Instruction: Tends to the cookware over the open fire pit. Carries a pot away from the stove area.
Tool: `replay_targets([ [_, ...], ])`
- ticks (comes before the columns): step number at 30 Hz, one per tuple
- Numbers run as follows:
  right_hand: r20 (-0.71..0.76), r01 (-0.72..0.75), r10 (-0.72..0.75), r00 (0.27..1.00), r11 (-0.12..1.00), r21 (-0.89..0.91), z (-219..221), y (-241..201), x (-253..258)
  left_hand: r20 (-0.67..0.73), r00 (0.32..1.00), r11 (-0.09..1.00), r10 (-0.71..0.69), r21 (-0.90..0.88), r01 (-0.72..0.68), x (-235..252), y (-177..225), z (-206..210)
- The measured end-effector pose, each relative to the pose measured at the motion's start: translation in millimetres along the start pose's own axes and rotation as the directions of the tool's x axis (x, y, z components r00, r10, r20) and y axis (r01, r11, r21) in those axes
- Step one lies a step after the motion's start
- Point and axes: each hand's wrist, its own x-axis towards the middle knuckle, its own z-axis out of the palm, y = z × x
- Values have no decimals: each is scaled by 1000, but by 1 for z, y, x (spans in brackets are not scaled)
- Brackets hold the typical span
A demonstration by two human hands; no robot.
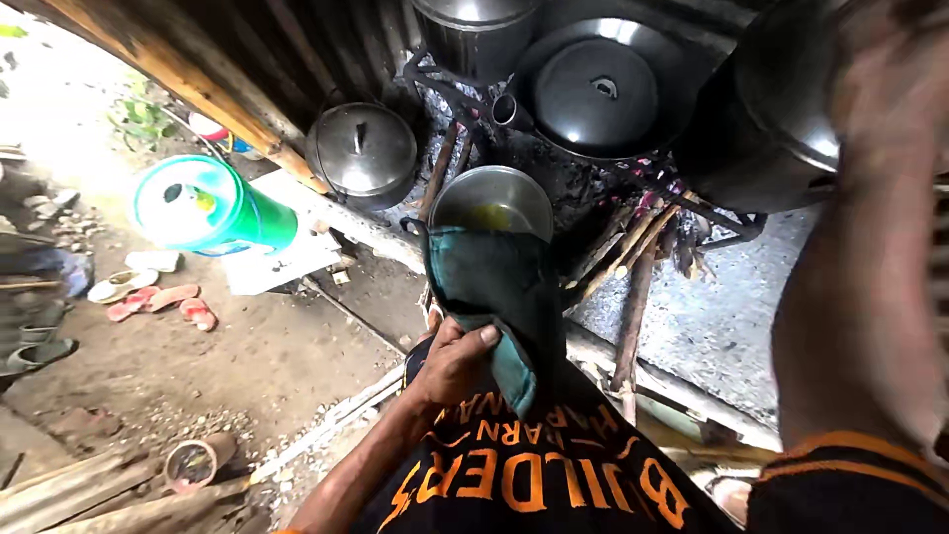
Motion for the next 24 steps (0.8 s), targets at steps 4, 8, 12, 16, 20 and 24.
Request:
replay_targets([
  [4,276,141,-332,902,831,539,62,-100,-190,48,967,967,-251,-30,253,29,-6,6],
  [8,183,-118,33,983,871,478,116,-108,-289,174,842,860,-510,101,500,56,-16,19],
  [12,-108,-374,438,893,853,365,111,-117,-306,367,746,812,-555,46,582,65,-29,18],
  [16,-375,-426,586,719,797,428,143,-146,-291,454,786,905,-420,272,326,55,-6,-19],
  [20,-413,-584,706,576,708,396,215,-157,-254,503,773,911,-387,338,236,36,35,-106],
  [24,-125,-863,866,483,495,96,261,-155,-226,552,647,837,-526,470,280,17,60,-190],
])
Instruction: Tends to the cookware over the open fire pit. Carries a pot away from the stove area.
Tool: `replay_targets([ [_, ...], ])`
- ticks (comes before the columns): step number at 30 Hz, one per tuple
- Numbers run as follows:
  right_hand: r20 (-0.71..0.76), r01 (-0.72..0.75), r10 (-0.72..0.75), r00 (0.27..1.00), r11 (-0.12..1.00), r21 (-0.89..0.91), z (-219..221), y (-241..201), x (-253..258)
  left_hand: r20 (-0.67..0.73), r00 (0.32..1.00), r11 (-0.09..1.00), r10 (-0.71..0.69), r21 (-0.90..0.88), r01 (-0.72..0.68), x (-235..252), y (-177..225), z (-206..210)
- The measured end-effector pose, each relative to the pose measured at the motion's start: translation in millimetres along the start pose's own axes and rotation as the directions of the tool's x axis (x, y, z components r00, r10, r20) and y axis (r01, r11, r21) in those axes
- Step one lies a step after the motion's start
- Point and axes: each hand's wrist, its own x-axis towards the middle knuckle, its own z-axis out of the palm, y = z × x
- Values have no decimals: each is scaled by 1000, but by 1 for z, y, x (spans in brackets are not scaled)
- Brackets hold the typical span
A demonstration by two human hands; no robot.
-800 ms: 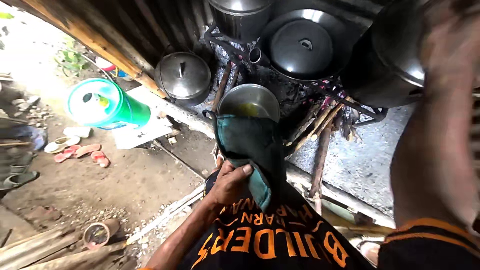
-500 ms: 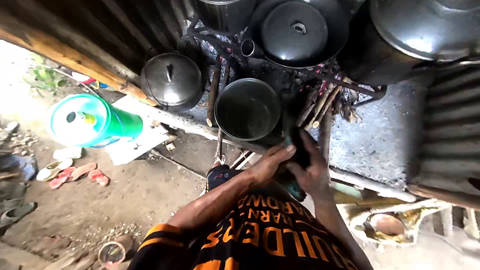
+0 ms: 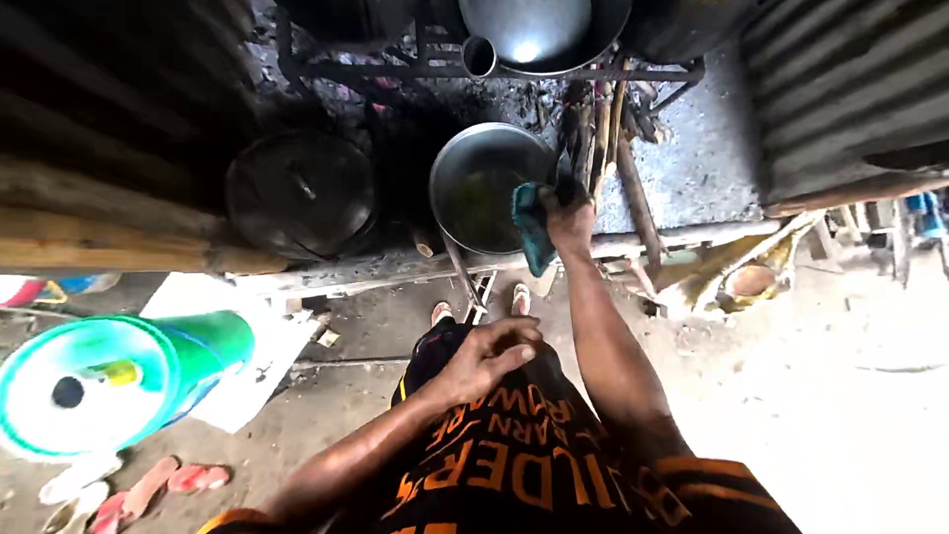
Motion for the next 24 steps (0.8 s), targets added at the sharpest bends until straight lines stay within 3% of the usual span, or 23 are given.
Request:
replay_targets([
  [2,66,-98,112,991,977,-189,7,-8,2,-13,1000,1000,-25,13,25,-27,-12,-15],
  [5,71,-114,139,988,954,-278,3,-11,13,-79,995,998,-60,15,62,-51,-22,-24],
  [11,-16,12,-16,1000,969,-249,-49,-3,0,-75,988,986,-138,80,144,-66,-34,-4],
  [16,-106,18,-12,994,999,51,-134,64,-38,58,972,962,-227,167,215,-54,-57,29],
  [20,-140,10,30,990,961,275,-184,132,-93,214,921,900,-325,369,231,-35,-87,72],
  [22,-187,-19,79,979,953,302,-218,173,-129,248,899,871,-360,435,229,-25,-102,100],
  [24,-209,-145,204,956,953,265,-248,222,-175,253,876,829,-410,504,243,-13,-116,135],
])
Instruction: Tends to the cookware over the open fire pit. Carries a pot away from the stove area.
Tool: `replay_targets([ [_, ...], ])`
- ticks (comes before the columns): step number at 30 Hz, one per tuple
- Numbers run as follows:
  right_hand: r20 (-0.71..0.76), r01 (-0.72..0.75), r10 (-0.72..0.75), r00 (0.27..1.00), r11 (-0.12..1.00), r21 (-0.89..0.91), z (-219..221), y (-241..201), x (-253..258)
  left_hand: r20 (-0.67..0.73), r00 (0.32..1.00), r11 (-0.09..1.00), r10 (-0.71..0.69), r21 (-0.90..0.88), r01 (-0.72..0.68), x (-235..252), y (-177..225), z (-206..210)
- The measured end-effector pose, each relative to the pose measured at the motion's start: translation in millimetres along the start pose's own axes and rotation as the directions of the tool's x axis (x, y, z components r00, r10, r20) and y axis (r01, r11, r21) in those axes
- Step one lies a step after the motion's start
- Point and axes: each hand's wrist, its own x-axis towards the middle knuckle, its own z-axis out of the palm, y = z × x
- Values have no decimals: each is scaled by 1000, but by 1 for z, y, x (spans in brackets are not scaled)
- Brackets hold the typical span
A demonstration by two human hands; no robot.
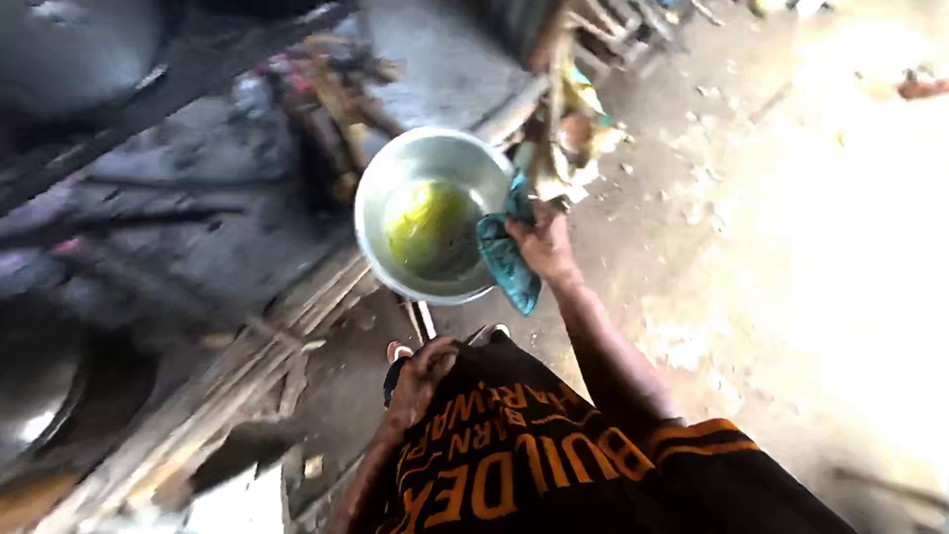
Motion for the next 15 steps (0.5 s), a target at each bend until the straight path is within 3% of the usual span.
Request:
replay_targets([
  [4,-73,-165,161,984,985,-54,-86,107,-18,117,987,988,-110,123,96,48,21,66],
  [8,-222,-395,370,902,915,-82,-172,216,-62,201,967,967,-159,231,111,96,46,132],
  [12,-367,-598,546,753,800,-37,-234,289,-103,321,934,958,-160,279,68,144,62,184],
  [15,-479,-720,639,602,694,22,-263,340,-124,412,898,938,-154,347,2,179,72,208],
])
